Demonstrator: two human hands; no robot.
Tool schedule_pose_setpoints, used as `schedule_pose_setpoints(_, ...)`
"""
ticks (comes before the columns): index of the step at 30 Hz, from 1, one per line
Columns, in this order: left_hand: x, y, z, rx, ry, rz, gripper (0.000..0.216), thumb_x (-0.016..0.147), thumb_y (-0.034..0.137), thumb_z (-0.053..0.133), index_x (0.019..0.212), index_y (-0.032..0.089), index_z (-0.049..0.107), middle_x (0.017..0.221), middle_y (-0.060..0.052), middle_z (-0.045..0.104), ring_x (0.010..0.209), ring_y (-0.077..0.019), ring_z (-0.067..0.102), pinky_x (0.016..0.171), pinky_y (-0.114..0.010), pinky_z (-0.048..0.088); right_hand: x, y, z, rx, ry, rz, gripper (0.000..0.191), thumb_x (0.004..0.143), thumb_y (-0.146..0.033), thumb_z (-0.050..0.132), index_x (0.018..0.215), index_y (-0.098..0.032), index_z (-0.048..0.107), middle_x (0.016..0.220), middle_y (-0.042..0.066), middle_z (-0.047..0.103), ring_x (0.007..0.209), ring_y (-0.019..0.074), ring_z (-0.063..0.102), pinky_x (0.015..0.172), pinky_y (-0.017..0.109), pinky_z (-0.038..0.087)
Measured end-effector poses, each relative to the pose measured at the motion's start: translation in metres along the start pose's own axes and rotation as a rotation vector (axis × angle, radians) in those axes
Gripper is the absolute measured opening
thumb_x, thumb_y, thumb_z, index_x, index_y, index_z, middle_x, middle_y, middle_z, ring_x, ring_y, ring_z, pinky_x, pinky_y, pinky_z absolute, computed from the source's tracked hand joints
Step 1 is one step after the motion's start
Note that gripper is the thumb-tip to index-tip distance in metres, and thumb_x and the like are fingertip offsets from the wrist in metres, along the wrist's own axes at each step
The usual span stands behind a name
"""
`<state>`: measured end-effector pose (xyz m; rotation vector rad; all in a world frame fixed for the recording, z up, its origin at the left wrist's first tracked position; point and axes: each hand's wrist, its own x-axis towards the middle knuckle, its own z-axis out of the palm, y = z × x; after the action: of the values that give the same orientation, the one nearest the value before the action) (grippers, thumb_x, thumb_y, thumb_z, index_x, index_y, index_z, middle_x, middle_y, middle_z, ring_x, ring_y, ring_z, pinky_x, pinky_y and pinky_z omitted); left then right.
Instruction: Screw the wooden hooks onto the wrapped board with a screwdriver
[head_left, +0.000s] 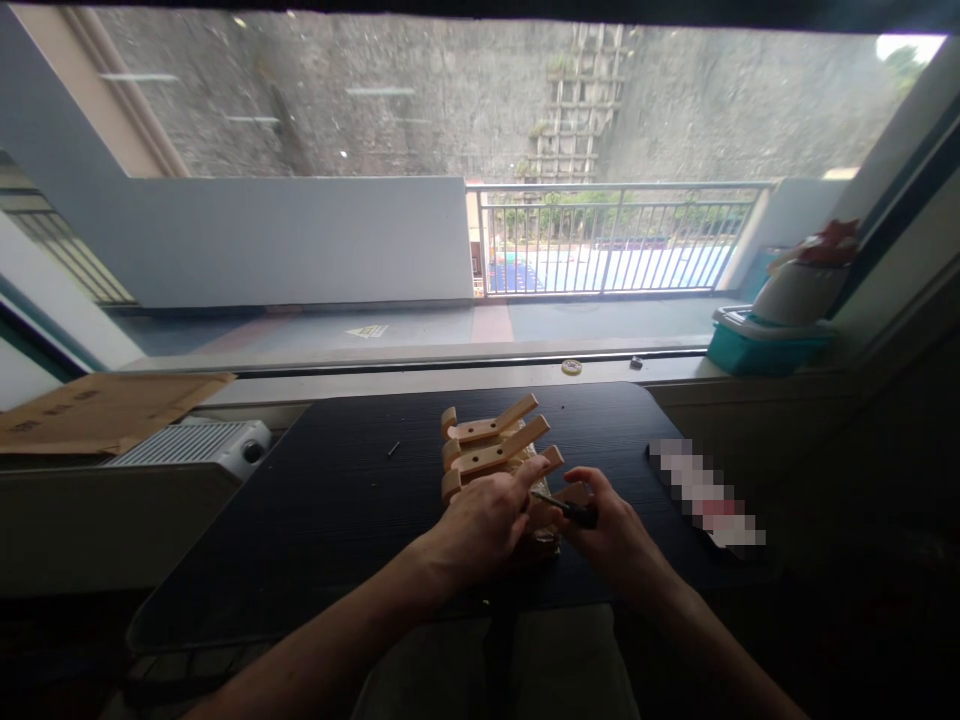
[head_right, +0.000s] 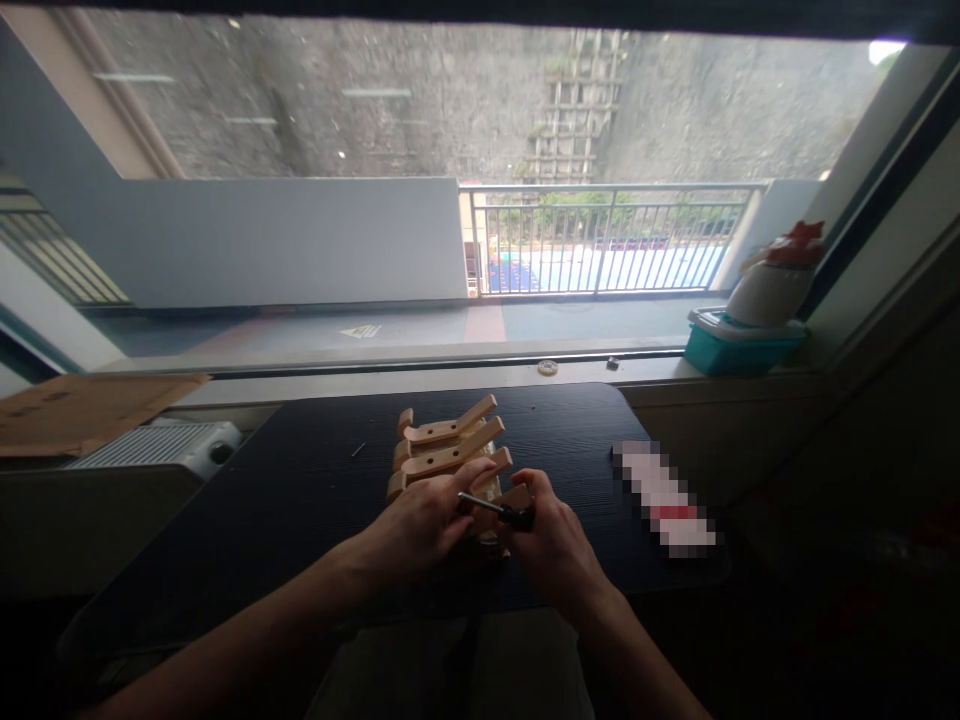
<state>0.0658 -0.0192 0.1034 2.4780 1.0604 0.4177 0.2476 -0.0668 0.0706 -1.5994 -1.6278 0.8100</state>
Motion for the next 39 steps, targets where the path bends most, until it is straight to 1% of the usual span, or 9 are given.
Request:
schedule_pose_setpoints(2, 0.0, 0.0, -0.001, -0.006, 0.006, 0.016, 0.066, 0.081, 0.017, 0.055, 0.14, 0.03, 0.028, 0.131, -0.007, 0.054, 0.119, -0.0244, 0.051, 0.096, -0.039, 0.043, -0.01, -0.004, -0.015, -0.027, -0.062, 0.019, 0.047, 0.075, -0.039, 0.059, 0.117, -0.023, 0.046, 0.089, 0.003, 0.068, 0.078, 0.0196, 0.063, 0.069, 0.03, 0.045)
schedule_pose_setpoints(5, 0.0, 0.0, -0.001, -0.013, -0.006, 0.016, 0.066, 0.082, 0.016, 0.054, 0.141, 0.029, 0.027, 0.126, -0.008, 0.058, 0.114, -0.0237, 0.055, 0.094, -0.038, 0.044, -0.023, -0.009, -0.045, -0.123, -0.088, 0.057, 0.038, 0.082, -0.037, 0.05, 0.118, -0.024, 0.048, 0.081, 0.001, 0.066, 0.061, 0.0161, 0.06, 0.055, 0.027, 0.043)
schedule_pose_setpoints(7, 0.0, 0.0, -0.001, -0.024, -0.023, 0.002, 0.064, 0.083, 0.016, 0.052, 0.141, 0.028, 0.026, 0.116, -0.007, 0.063, 0.105, -0.0224, 0.06, 0.089, -0.036, 0.046, -0.027, -0.015, -0.063, -0.211, -0.133, -0.012, 0.028, 0.086, -0.036, 0.044, 0.11, -0.025, 0.054, 0.078, 0.0, 0.066, 0.06, 0.0157, 0.058, 0.052, 0.026, 0.042)
schedule_pose_setpoints(10, 0.0, -0.002, 0.0, -0.025, -0.027, 0.008, 0.064, 0.083, 0.017, 0.052, 0.141, 0.027, 0.026, 0.107, -0.006, 0.067, 0.1, -0.0216, 0.062, 0.089, -0.035, 0.046, -0.025, -0.027, -0.076, -0.314, -0.167, -0.178, 0.022, 0.087, -0.033, 0.046, 0.102, -0.026, 0.061, 0.087, 0.001, 0.068, 0.072, 0.0175, 0.061, 0.062, 0.027, 0.045)
schedule_pose_setpoints(16, -0.001, -0.003, 0.001, -0.008, 0.012, 0.023, 0.061, 0.084, 0.02, 0.051, 0.14, 0.028, 0.028, 0.114, -0.008, 0.064, 0.104, -0.0242, 0.061, 0.089, -0.036, 0.046, -0.007, -0.051, -0.063, -0.429, -0.272, -0.364, 0.024, 0.088, -0.024, 0.044, 0.102, -0.025, 0.064, 0.1, 0.003, 0.067, 0.087, 0.0188, 0.061, 0.074, 0.028, 0.044)
schedule_pose_setpoints(20, -0.002, -0.002, 0.001, 0.001, 0.003, -0.005, 0.061, 0.084, 0.023, 0.052, 0.14, 0.026, 0.029, 0.104, -0.007, 0.067, 0.097, -0.0238, 0.064, 0.088, -0.036, 0.046, 0.0, -0.058, -0.056, -0.498, -0.29, -0.393, 0.025, 0.088, -0.022, 0.043, 0.102, -0.025, 0.063, 0.094, 0.004, 0.067, 0.082, 0.0186, 0.061, 0.07, 0.028, 0.042)
schedule_pose_setpoints(32, -0.001, -0.005, 0.002, -0.043, -0.006, -0.026, 0.059, 0.083, 0.024, 0.053, 0.138, 0.021, 0.032, 0.11, -0.009, 0.065, 0.106, -0.0253, 0.06, 0.09, -0.036, 0.045, 0.011, -0.074, -0.059, -0.629, -0.34, -0.477, 0.021, 0.081, -0.015, 0.048, 0.088, -0.024, 0.065, 0.084, 0.001, 0.066, 0.07, 0.0162, 0.06, 0.058, 0.024, 0.036)
schedule_pose_setpoints(35, -0.002, -0.004, 0.002, -0.051, 0.0, -0.035, 0.057, 0.082, 0.026, 0.054, 0.135, 0.02, 0.035, 0.11, -0.01, 0.065, 0.105, -0.0257, 0.06, 0.088, -0.036, 0.046, 0.016, -0.085, -0.061, -0.583, -0.367, -0.496, 0.023, 0.08, -0.013, 0.048, 0.088, -0.026, 0.065, 0.084, 0.0, 0.067, 0.071, 0.0159, 0.06, 0.062, 0.024, 0.038)
schedule_pose_setpoints(39, -0.002, 0.0, -0.001, -0.057, 0.017, -0.038, 0.046, 0.083, 0.027, 0.053, 0.127, 0.02, 0.043, 0.107, -0.01, 0.066, 0.1, -0.0254, 0.062, 0.085, -0.035, 0.047, 0.033, -0.099, -0.064, -0.531, -0.507, -0.544, 0.026, 0.081, -0.011, 0.045, 0.09, -0.024, 0.065, 0.084, 0.0, 0.067, 0.077, 0.0158, 0.06, 0.069, 0.024, 0.04)
